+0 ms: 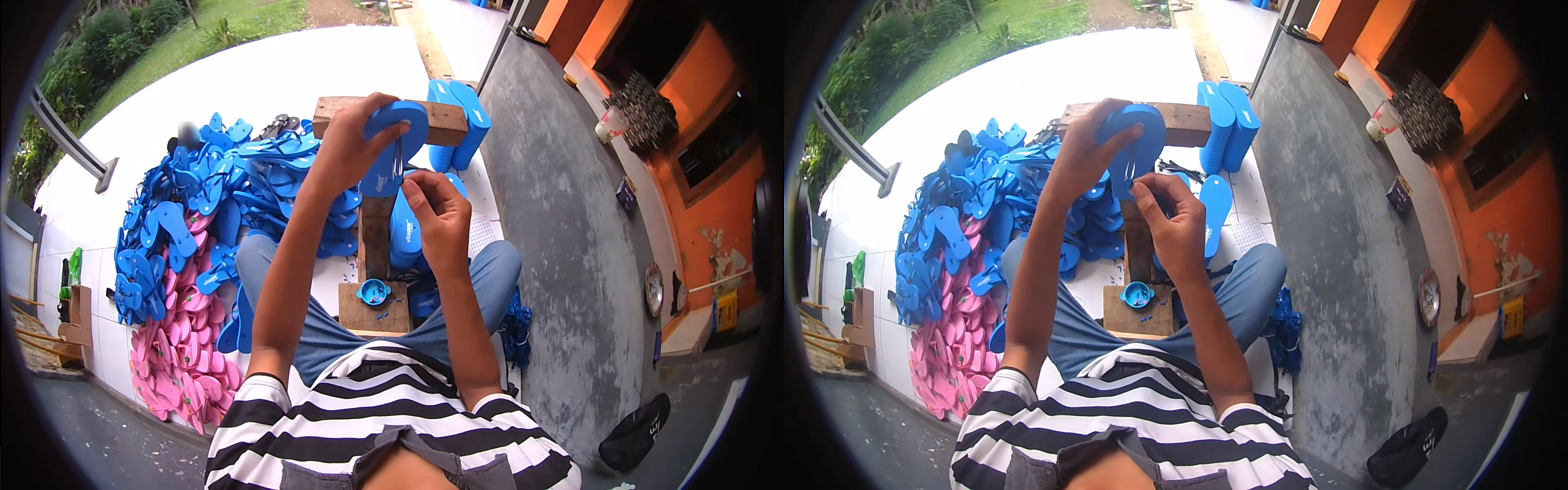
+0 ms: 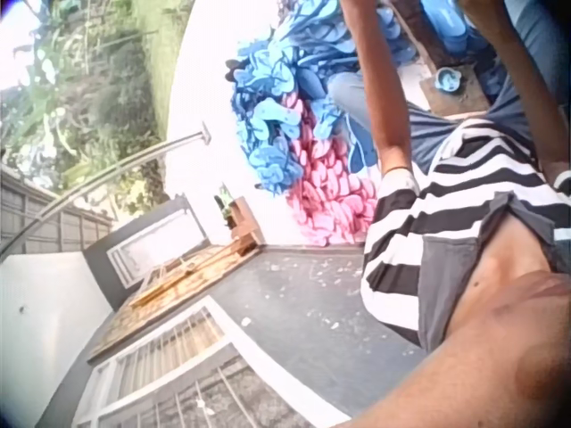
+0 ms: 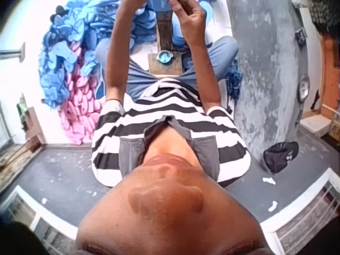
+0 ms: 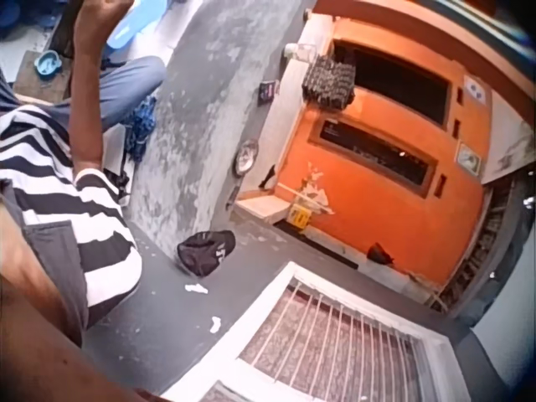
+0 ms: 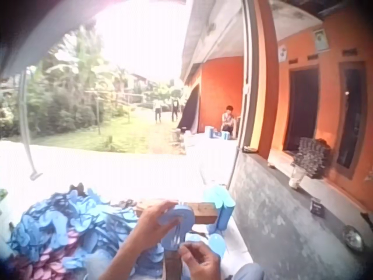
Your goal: The person assembles flip-flops by inserting blue straps through the holes of a blue sole using a metal hook tool.
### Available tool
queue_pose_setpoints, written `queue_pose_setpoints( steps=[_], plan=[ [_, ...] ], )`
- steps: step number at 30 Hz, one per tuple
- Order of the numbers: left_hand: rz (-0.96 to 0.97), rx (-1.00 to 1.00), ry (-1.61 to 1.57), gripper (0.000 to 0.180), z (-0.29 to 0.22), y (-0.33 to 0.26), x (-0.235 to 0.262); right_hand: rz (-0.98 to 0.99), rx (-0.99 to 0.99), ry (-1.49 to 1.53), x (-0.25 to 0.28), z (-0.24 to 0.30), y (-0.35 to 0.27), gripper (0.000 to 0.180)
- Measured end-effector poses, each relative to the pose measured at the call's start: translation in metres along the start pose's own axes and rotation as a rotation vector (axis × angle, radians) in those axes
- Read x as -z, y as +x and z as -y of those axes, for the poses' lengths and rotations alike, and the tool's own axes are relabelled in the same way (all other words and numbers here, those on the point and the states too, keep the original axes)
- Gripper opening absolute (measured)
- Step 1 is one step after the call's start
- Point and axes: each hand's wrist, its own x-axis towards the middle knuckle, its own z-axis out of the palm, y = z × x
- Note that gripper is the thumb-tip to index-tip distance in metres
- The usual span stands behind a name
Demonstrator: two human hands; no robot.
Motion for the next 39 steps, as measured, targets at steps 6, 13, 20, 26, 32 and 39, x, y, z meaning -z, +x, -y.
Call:
queue_pose_setpoints(
  steps=[6,13,20,26,32,39],
  plan=[
    [-0.025,-0.061,0.121,0.04,-0.003,0.002,-0.001,-0.04,0.038,-0.075,0.0,-0.003,0.002,0.017],
    [0.009,-0.056,0.11,0.04,0.0,0.007,0.0,-0.115,0.401,-0.709,-0.003,0.014,0.0,0.013],
    [-0.023,-0.023,-0.021,0.033,0.001,0.002,-0.002,-0.105,0.71,-0.907,0.003,0.01,0.019,0.014],
    [-0.045,-0.046,-0.238,0.026,-0.004,-0.034,-0.005,-0.107,0.367,-0.362,0.022,-0.005,0.01,0.033],
    [-0.084,0.045,-0.346,0.026,-0.009,-0.035,-0.013,0.215,0.132,-0.085,0.006,0.005,0.043,0.036],
    [-0.222,0.041,-0.438,0.025,-0.015,-0.047,-0.024,0.06,0.13,-0.002,-0.01,-0.005,0.026,0.03]
  ],
)
